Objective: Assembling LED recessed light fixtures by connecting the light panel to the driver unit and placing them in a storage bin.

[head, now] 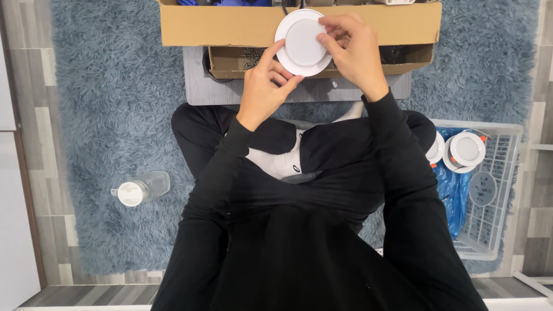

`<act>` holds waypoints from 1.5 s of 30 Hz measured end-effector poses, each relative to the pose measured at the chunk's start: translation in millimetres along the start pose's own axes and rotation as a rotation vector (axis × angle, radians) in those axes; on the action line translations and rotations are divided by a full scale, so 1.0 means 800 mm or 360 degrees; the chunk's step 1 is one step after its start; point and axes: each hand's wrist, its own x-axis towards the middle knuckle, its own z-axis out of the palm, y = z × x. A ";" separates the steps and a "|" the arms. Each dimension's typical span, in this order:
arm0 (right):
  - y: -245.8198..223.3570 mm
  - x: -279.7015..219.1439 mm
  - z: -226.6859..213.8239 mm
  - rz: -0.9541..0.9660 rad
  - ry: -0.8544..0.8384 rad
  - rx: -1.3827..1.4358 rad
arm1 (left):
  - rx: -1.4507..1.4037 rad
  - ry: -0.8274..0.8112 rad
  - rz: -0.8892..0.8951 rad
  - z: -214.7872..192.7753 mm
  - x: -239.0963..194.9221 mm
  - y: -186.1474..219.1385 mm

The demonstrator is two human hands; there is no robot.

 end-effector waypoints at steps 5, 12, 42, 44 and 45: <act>0.005 -0.001 0.001 -0.0017 0.0024 -0.0024 | -0.0005 -0.0014 -0.0039 0.000 -0.001 0.001; 0.015 -0.004 0.010 -0.0109 0.0055 -0.0149 | -0.0045 -0.0027 -0.0043 0.000 -0.001 -0.004; -0.038 -0.030 0.017 -0.0375 0.0152 -0.0641 | 0.1005 0.0419 0.0741 -0.052 0.185 -0.030; -0.041 -0.032 0.014 -0.0365 0.0164 -0.0618 | 0.1168 0.0391 0.0710 -0.045 0.221 -0.075; -0.041 -0.034 0.013 -0.0337 0.0160 -0.0593 | 0.1288 0.0257 0.0655 -0.040 0.237 -0.096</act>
